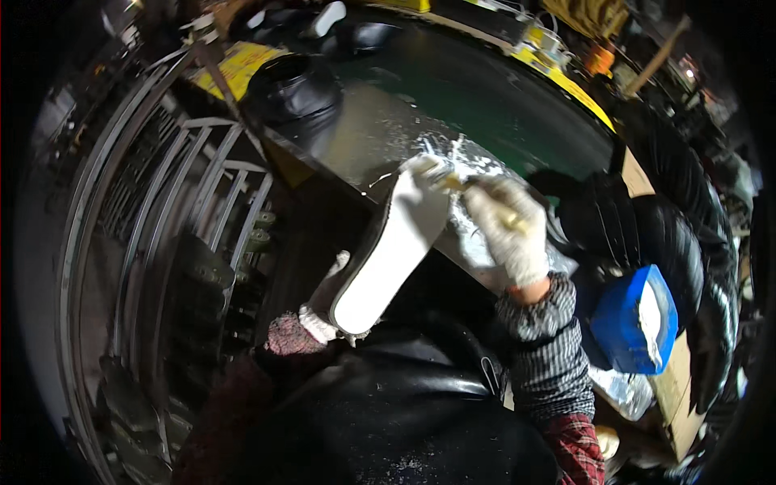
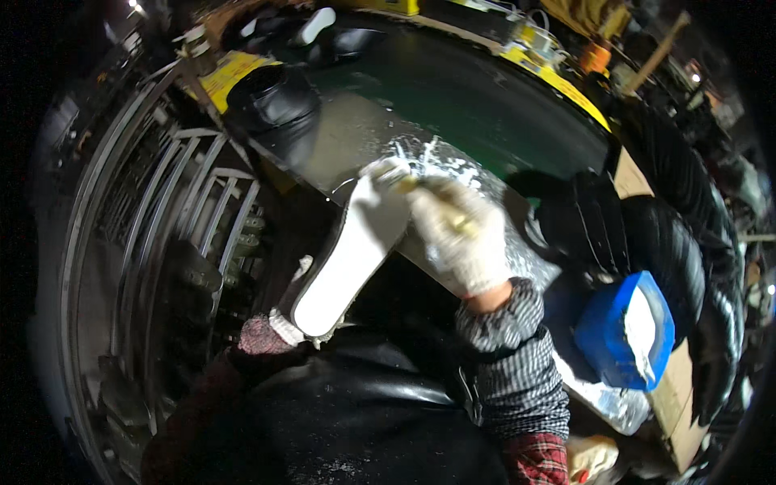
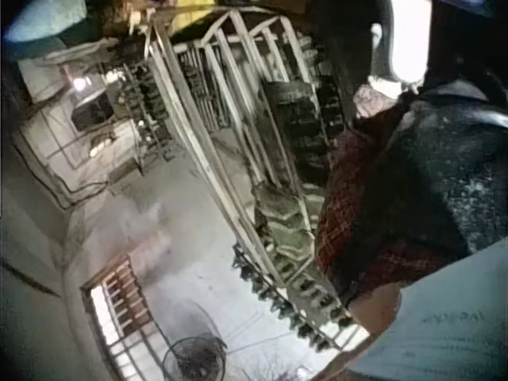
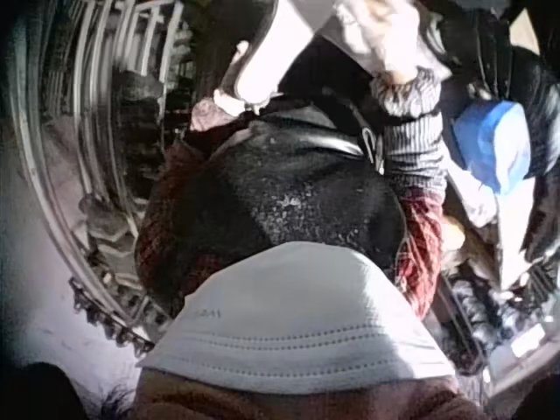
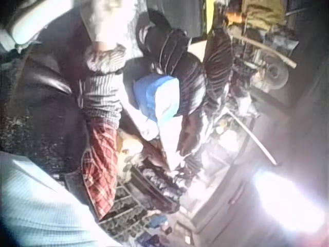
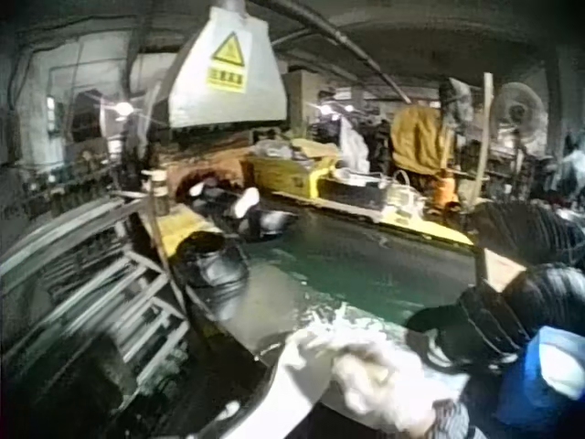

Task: The recorder is applying white glue to shoe outsoles and upper components using a brush at a manufacturing workstation.

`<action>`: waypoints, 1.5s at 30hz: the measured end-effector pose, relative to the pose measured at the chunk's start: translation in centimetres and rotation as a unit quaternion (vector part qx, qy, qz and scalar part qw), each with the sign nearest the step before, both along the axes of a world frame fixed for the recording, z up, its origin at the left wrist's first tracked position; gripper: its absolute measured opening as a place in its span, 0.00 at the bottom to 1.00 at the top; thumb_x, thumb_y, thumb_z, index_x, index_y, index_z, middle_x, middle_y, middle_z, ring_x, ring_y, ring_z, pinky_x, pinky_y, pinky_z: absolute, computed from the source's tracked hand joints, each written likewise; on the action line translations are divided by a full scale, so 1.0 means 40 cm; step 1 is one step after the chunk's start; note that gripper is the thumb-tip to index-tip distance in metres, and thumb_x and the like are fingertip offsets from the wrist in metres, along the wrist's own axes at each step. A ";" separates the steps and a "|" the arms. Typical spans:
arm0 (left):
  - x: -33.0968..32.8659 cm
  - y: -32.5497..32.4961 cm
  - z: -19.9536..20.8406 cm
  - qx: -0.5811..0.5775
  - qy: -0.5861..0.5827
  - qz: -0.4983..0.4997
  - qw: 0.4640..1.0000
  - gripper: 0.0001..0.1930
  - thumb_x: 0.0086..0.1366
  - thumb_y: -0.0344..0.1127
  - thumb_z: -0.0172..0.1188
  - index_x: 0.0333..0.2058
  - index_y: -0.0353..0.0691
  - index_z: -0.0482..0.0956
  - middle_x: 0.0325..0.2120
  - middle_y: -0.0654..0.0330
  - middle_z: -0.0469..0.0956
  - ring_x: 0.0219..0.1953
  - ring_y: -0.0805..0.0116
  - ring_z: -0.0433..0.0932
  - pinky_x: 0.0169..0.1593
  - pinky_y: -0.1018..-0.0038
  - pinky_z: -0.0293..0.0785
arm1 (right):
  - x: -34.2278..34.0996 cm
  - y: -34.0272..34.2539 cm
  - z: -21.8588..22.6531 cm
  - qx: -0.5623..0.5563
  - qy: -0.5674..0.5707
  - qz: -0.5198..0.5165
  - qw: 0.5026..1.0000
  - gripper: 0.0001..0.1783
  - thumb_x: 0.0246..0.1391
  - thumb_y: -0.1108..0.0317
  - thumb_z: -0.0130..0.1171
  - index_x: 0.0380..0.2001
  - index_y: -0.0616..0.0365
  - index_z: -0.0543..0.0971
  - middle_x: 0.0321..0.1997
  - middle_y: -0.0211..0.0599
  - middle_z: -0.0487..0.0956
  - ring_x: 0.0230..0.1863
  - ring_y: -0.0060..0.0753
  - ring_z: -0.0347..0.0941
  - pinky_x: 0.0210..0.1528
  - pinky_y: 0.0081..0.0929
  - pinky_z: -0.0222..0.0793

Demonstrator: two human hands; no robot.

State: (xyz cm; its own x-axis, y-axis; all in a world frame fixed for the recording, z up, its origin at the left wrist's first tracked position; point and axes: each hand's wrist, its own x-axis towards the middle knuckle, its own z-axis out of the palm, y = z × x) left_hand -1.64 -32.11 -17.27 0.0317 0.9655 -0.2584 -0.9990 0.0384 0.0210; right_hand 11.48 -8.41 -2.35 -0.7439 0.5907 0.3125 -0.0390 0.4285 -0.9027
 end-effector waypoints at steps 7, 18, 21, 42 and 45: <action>-0.004 0.009 0.029 -0.032 -0.124 0.023 0.991 0.40 0.61 0.72 0.41 0.56 0.43 0.70 0.42 0.43 0.78 0.34 0.44 0.81 0.30 0.50 0.79 | 0.115 -0.053 0.020 -0.055 -0.013 0.139 0.989 0.12 0.58 0.65 0.60 0.28 0.65 0.79 0.27 0.39 0.80 0.27 0.24 0.75 0.30 0.20 0.71; 0.006 -0.003 0.004 0.005 -0.067 0.038 0.997 0.34 0.67 0.63 0.43 0.58 0.40 0.67 0.50 0.49 0.74 0.49 0.52 0.77 0.47 0.59 0.78 | 0.011 -0.071 0.105 0.264 -0.055 0.253 0.929 0.08 0.56 0.68 0.60 0.30 0.62 0.79 0.23 0.34 0.78 0.24 0.26 0.74 0.26 0.20 0.68; 0.016 0.012 0.038 -0.006 -0.031 0.068 0.997 0.33 0.68 0.62 0.43 0.58 0.38 0.66 0.47 0.47 0.76 0.44 0.53 0.80 0.43 0.59 0.82 | 0.048 -0.064 0.087 0.287 -0.025 0.240 0.927 0.09 0.59 0.65 0.58 0.33 0.62 0.79 0.25 0.33 0.79 0.26 0.22 0.75 0.27 0.21 0.69; -0.014 -0.004 0.015 -0.039 -0.055 0.006 0.998 0.31 0.64 0.62 0.51 0.48 0.37 0.75 0.29 0.48 0.82 0.19 0.52 0.81 0.18 0.55 0.79 | 0.139 0.093 -0.067 0.108 -0.071 0.044 0.991 0.10 0.57 0.72 0.59 0.42 0.65 0.77 0.39 0.38 0.79 0.37 0.25 0.75 0.40 0.19 0.73; -0.028 -0.018 0.013 0.052 -0.088 -0.006 0.995 0.30 0.64 0.59 0.52 0.51 0.37 0.74 0.37 0.49 0.82 0.32 0.56 0.83 0.30 0.57 0.83 | 0.071 0.060 -0.028 0.015 -0.008 -0.063 0.998 0.14 0.57 0.73 0.59 0.46 0.65 0.77 0.37 0.33 0.78 0.34 0.22 0.74 0.35 0.18 0.71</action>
